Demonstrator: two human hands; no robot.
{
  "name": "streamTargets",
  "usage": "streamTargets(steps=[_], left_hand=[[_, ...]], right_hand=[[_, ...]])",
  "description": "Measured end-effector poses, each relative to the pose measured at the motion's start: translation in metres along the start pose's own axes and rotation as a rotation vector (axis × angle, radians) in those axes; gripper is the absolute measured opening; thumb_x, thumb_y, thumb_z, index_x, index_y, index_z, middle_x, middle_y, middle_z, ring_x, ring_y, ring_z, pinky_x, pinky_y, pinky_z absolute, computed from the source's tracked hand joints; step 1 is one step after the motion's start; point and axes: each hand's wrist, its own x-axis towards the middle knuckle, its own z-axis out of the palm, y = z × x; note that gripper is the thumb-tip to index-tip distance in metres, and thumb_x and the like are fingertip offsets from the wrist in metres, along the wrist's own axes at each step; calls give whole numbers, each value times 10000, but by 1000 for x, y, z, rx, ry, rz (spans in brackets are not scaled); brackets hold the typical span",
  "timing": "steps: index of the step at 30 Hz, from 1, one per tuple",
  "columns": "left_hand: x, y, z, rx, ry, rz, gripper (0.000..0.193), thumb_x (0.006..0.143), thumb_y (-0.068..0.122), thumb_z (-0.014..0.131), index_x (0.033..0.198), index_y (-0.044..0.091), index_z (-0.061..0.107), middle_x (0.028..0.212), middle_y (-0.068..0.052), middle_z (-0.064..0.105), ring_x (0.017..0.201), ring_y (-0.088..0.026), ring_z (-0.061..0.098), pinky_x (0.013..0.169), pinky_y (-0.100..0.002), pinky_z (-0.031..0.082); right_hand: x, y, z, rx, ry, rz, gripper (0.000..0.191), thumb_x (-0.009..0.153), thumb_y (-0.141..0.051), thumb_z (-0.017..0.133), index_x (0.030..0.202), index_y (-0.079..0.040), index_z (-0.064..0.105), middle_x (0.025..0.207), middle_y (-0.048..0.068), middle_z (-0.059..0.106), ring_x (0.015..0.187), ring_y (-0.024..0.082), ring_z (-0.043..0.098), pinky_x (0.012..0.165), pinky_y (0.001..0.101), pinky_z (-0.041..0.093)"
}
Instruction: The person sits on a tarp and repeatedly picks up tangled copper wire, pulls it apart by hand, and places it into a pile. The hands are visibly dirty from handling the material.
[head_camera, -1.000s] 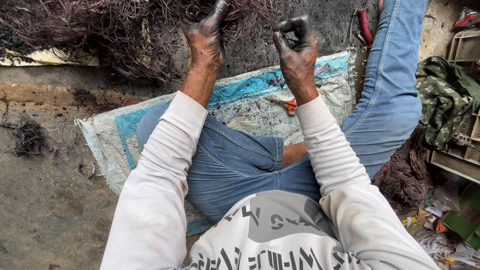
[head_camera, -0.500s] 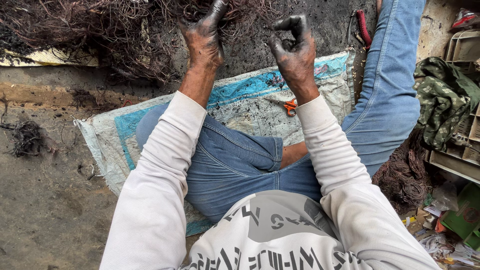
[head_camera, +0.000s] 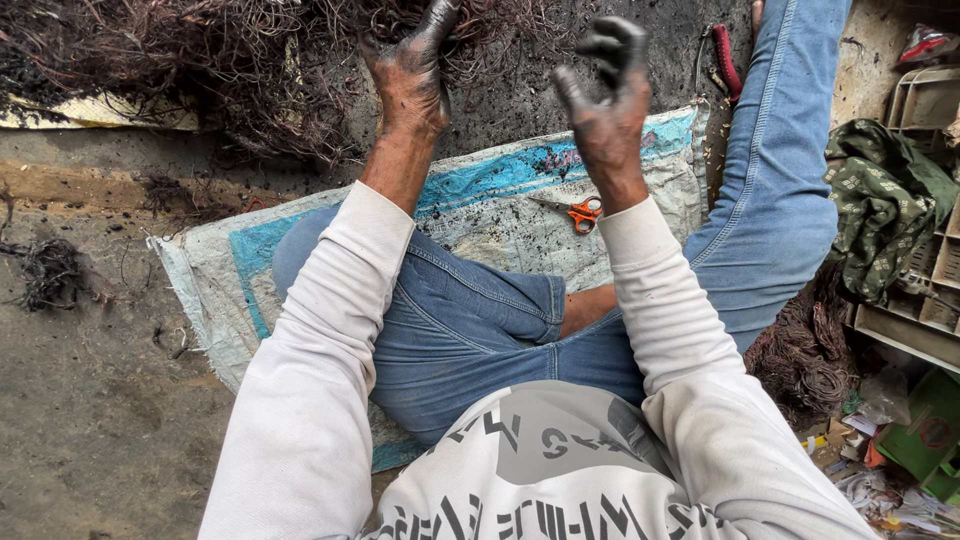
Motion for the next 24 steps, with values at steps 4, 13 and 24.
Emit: streamTargets(steps=[4,13,24], left_hand=[[4,-4,-8,193,74,-156,1037,751,308,928,1503,6,281,1434,-232,617,1435,-308,467,1247,-633,-27],[-6,0,-8,464,-190,49,683,930,231,840,1475,10,493,1422,-157,661,1402,-317,542,1337,-676,138],[-11,22,18,-66,-6,-214,1097,728,157,966,1513,-108,245,1304,-275,674,1331,-376,580,1284,-557,208]], right_hand=[[-1,-3,-14,116,21,176,499,972,-52,781,1407,-90,538,1014,93,633,974,216,663,964,431,624],[5,-2,6,21,-302,-57,961,860,-85,874,1598,17,266,1501,380,408,1394,513,387,1113,590,395],[2,6,1,-98,-192,14,764,926,-235,846,1560,-107,440,1611,223,475,1522,343,435,1302,521,341]])
